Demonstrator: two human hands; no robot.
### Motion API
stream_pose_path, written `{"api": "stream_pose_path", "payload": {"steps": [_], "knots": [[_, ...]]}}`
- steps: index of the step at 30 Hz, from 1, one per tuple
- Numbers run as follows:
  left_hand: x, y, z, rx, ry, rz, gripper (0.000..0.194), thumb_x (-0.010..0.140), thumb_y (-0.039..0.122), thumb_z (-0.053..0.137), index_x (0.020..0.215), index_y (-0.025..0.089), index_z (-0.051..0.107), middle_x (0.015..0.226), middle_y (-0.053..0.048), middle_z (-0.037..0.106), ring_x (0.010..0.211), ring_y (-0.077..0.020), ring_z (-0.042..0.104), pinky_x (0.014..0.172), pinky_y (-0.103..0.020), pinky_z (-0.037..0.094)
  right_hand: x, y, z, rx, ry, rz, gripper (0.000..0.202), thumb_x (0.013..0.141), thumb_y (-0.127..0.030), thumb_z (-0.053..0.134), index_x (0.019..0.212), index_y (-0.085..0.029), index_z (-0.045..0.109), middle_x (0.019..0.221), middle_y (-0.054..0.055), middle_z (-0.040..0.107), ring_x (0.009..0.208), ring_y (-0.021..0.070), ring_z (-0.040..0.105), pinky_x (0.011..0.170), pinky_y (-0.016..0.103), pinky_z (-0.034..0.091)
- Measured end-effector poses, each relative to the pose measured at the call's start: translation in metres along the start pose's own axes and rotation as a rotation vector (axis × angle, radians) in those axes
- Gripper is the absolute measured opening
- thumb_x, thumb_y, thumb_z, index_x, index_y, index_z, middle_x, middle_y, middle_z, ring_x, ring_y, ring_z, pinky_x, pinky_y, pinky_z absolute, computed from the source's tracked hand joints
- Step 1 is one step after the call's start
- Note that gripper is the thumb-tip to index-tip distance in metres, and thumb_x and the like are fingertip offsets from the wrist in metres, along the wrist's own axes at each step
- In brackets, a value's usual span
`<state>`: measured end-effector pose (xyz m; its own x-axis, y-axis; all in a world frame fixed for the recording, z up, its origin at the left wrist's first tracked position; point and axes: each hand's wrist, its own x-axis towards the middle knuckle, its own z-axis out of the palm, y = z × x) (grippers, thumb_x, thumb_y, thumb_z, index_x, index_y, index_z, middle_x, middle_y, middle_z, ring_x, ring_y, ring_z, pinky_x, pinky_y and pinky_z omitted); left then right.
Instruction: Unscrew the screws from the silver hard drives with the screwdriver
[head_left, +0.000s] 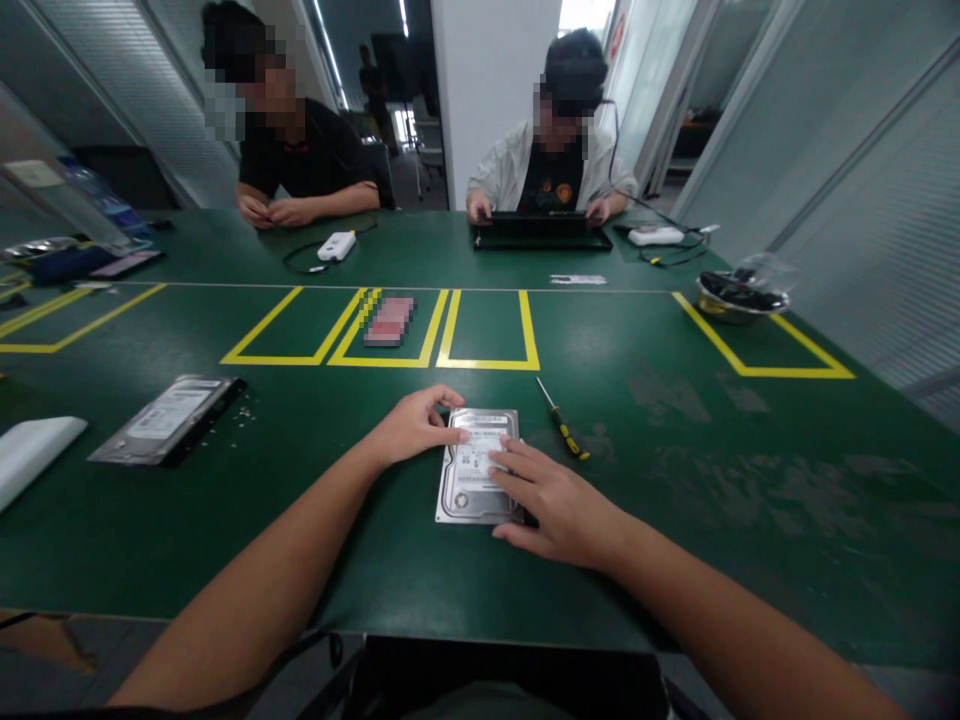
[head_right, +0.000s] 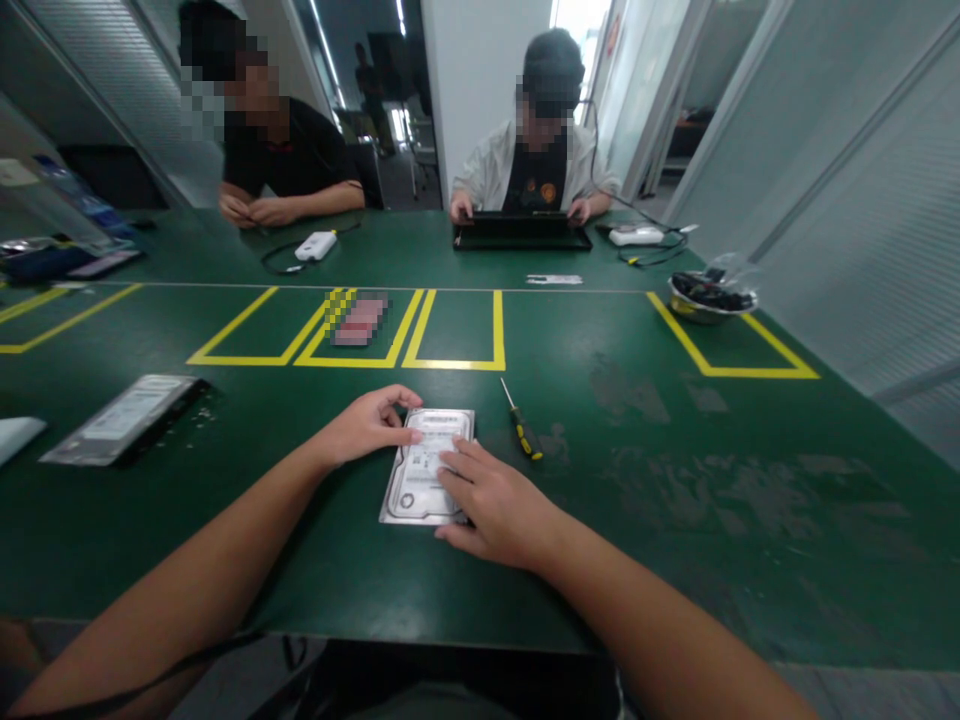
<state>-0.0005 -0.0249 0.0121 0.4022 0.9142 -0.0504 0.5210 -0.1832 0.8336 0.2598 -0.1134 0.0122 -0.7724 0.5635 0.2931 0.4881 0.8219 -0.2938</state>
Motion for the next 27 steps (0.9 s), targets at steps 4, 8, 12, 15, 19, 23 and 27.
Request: {"api": "stream_pose_path", "payload": {"steps": [4, 8, 12, 15, 19, 23, 27], "knots": [[-0.005, 0.004, -0.006, 0.059, 0.018, -0.004, 0.054, 0.073, 0.046, 0.076, 0.114, 0.015, 0.06, 0.113, -0.009, 0.066, 0.068, -0.0123, 0.061, 0.061, -0.027, 0.048, 0.003, 0.0, 0.005, 0.011, 0.025, -0.016, 0.056, 0.086, -0.04, 0.067, 0.128, -0.004, 0.059, 0.137, 0.021, 0.057, 0.138, 0.0372, 0.043, 0.115, 0.053, 0.039], [-0.022, 0.005, -0.017, 0.192, 0.155, -0.051, 0.048, 0.082, 0.052, 0.064, 0.112, 0.014, 0.063, 0.105, -0.009, 0.069, 0.077, -0.0177, 0.064, 0.071, -0.032, 0.053, 0.005, 0.0, 0.005, 0.032, 0.035, -0.016, 0.056, 0.086, -0.042, 0.067, 0.129, -0.006, 0.058, 0.137, 0.02, 0.057, 0.139, 0.0353, 0.043, 0.115, 0.053, 0.039], [-0.054, -0.011, -0.033, 0.491, 0.343, -0.154, 0.061, 0.087, 0.061, 0.051, 0.124, 0.014, 0.06, 0.125, -0.015, 0.064, 0.109, -0.0277, 0.063, 0.095, -0.04, 0.051, 0.005, -0.002, 0.003, 0.031, 0.035, -0.003, 0.057, 0.086, -0.041, 0.066, 0.131, -0.007, 0.056, 0.137, 0.021, 0.057, 0.139, 0.0342, 0.042, 0.115, 0.052, 0.038], [-0.083, -0.035, -0.046, 0.803, 0.353, -0.256, 0.083, 0.089, 0.064, 0.04, 0.143, 0.001, 0.043, 0.147, -0.024, 0.046, 0.14, -0.0367, 0.039, 0.116, -0.049, 0.032, 0.005, -0.003, 0.003, 0.027, 0.019, 0.008, 0.058, 0.086, -0.04, 0.066, 0.132, -0.006, 0.055, 0.138, 0.022, 0.056, 0.139, 0.0346, 0.042, 0.115, 0.052, 0.038], [-0.114, -0.066, -0.067, 0.948, 0.266, -0.444, 0.092, 0.091, 0.062, 0.029, 0.148, -0.01, 0.027, 0.158, -0.031, 0.024, 0.149, -0.0404, 0.019, 0.12, -0.049, 0.022, 0.005, -0.004, 0.004, 0.039, 0.018, 0.017, 0.057, 0.086, -0.038, 0.065, 0.133, -0.006, 0.055, 0.139, 0.023, 0.054, 0.14, 0.0348, 0.041, 0.115, 0.053, 0.037], [-0.127, -0.086, -0.088, 0.967, 0.245, -0.537, 0.088, 0.093, 0.059, 0.022, 0.15, -0.008, 0.024, 0.16, -0.029, 0.02, 0.15, -0.0389, 0.017, 0.118, -0.053, 0.023, 0.005, -0.005, 0.005, 0.041, 0.021, 0.022, 0.057, 0.086, -0.037, 0.065, 0.133, -0.007, 0.054, 0.14, 0.023, 0.054, 0.141, 0.0343, 0.04, 0.115, 0.054, 0.038], [-0.127, -0.094, -0.101, 0.995, 0.246, -0.568, 0.086, 0.095, 0.059, 0.017, 0.152, -0.005, 0.022, 0.16, -0.026, 0.021, 0.151, -0.0357, 0.018, 0.118, -0.059, 0.015, 0.005, -0.004, 0.005, 0.012, 0.009, 0.025, 0.058, 0.086, -0.04, 0.065, 0.133, -0.007, 0.054, 0.141, 0.022, 0.054, 0.14, 0.0348, 0.041, 0.116, 0.052, 0.037]]}}
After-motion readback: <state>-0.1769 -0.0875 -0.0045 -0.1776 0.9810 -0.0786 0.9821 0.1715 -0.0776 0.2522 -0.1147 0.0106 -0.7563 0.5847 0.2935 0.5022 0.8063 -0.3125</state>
